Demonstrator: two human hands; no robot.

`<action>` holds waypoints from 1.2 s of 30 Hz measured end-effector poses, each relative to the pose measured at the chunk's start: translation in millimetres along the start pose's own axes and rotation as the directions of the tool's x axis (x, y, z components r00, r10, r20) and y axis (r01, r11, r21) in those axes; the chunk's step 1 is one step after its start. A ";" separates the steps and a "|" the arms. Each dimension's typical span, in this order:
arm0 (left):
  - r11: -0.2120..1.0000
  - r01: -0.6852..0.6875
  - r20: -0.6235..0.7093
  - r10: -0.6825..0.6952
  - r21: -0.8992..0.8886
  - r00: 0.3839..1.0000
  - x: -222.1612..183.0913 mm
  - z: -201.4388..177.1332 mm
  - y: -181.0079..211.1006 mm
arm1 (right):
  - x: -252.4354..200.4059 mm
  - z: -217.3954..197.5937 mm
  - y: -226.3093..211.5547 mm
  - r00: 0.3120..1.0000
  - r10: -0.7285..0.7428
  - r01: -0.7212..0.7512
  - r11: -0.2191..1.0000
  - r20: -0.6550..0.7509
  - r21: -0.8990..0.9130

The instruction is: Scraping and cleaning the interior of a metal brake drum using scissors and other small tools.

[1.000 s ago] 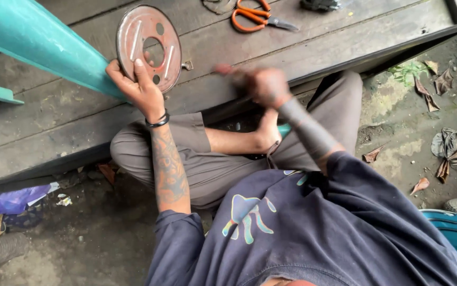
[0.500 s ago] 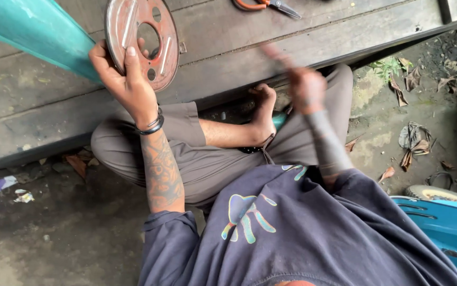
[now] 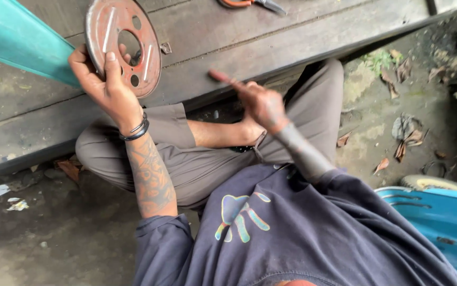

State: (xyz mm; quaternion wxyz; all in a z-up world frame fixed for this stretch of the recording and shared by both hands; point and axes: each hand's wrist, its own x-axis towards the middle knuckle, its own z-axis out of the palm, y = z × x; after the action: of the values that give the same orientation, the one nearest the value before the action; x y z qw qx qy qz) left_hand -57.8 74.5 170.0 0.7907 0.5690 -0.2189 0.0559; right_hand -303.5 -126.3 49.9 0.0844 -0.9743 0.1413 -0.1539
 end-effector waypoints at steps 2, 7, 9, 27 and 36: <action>1.000 0.015 0.007 -0.016 0.012 1.000 -1.0 -2.0 1.5 | -19.0 5.2 83.0 0.990 0.141 -0.142 0.988 0.025 0.064; 0.996 -0.082 0.059 0.080 0.036 0.995 -0.5 10.0 19.0 | -102.1 -20.3 328.6 0.753 0.643 -0.658 0.745 -0.142 -0.112; 0.984 -0.132 0.090 0.121 0.119 0.989 -2.9 12.7 24.7 | -87.6 -86.9 330.6 0.695 0.545 -0.635 0.771 -0.470 -0.044; 0.981 0.051 -0.075 -0.037 0.189 0.996 0.9 -8.7 -29.6 | 123.9 -1.5 1.8 0.894 0.318 -0.328 0.944 0.317 -0.022; 0.988 -0.072 0.017 0.071 0.138 0.997 -1.9 1.5 -19.6 | -31.7 -83.9 256.0 0.858 0.437 -0.489 0.856 -0.271 -0.168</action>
State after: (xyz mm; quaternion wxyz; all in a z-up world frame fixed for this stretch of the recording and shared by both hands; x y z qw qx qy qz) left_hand -53.3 66.6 152.5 0.7455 0.6146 -0.2393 0.0960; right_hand -423.5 -369.1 66.7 -0.0112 -0.8905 0.3982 -0.2200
